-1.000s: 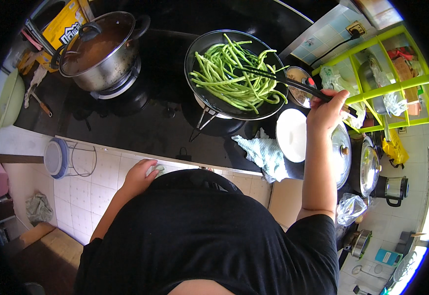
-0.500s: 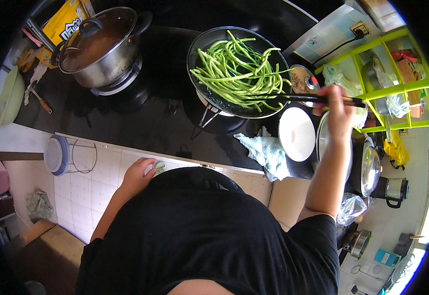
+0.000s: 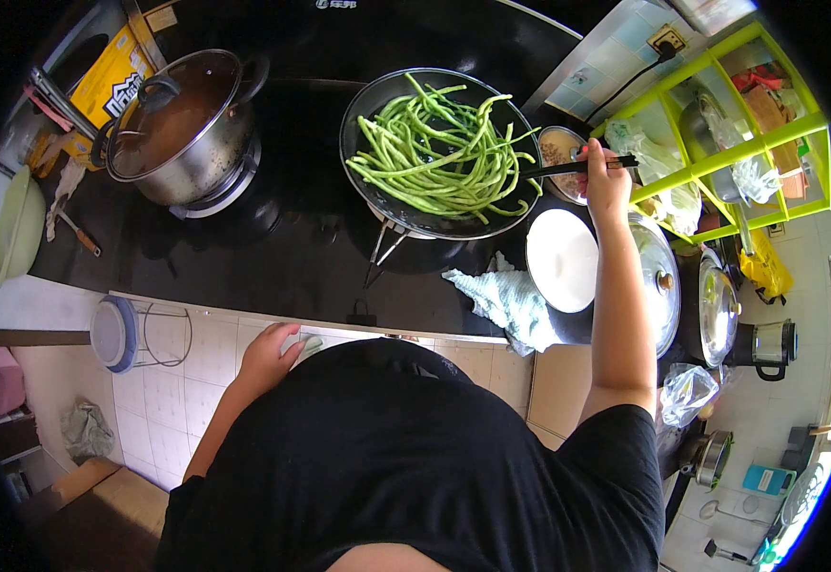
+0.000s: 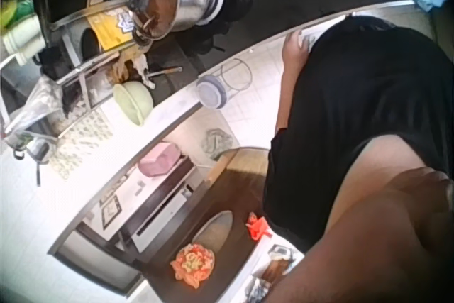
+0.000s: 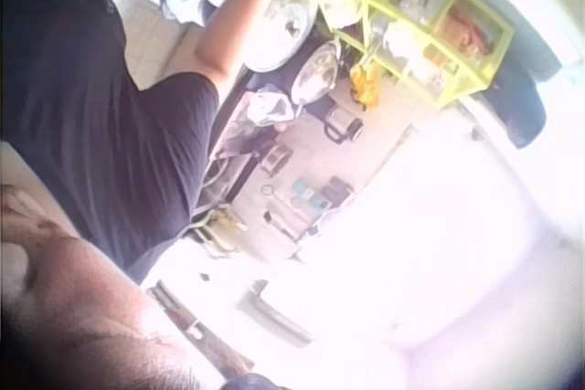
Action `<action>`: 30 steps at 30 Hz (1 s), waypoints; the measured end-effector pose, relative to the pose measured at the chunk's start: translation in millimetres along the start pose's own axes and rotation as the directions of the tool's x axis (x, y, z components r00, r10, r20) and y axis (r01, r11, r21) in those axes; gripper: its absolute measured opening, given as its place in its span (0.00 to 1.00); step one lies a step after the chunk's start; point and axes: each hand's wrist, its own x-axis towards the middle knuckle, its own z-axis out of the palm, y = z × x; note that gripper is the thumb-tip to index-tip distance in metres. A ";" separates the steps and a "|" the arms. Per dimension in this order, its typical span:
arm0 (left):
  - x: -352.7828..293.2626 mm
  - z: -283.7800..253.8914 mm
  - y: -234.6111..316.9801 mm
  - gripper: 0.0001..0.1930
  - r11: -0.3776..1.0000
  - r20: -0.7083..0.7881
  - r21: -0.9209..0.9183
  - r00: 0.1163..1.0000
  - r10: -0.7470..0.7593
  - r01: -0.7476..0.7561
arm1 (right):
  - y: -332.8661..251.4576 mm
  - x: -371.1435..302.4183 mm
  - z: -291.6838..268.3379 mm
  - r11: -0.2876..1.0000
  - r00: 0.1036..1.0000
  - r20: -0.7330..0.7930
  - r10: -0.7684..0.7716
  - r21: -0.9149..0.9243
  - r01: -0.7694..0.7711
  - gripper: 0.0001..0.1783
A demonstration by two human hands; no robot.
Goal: The person stirs green beans in a steamer basket on a stove, then washes them in a sink under running water. They subsequently mix a white dough-like substance in a metal bowl using chopsticks and wipe the countertop with a cloth. The person returns to the stove to stir the green beans again.
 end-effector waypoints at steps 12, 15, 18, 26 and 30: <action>1.4 12.0 -11.3 0.16 0.999 0.019 0.030 0.999 0.037 -0.038 | -47.7 -5.6 27.2 0.998 0.999 -0.014 -0.034 -0.044 0.033 0.19; 3.6 3.3 -7.6 0.16 0.998 0.019 0.031 0.999 0.047 -0.048 | -21.6 -4.5 70.9 0.994 0.993 0.066 -0.101 -0.043 0.103 0.19; -0.9 -1.8 -7.9 0.15 0.998 -0.004 0.056 1.000 0.024 -0.023 | -20.9 -27.3 91.4 0.826 0.823 0.180 -0.538 -0.083 0.558 0.14; -11.3 18.2 -32.3 0.16 0.999 -0.038 0.017 0.999 0.037 -0.036 | -62.9 -12.5 70.4 0.836 0.881 0.084 -0.465 -0.286 0.469 0.16; -9.6 13.5 -21.6 0.16 0.999 -0.080 0.022 0.996 0.048 -0.047 | -81.1 -4.4 90.3 0.770 0.841 0.083 -0.535 -0.361 0.526 0.18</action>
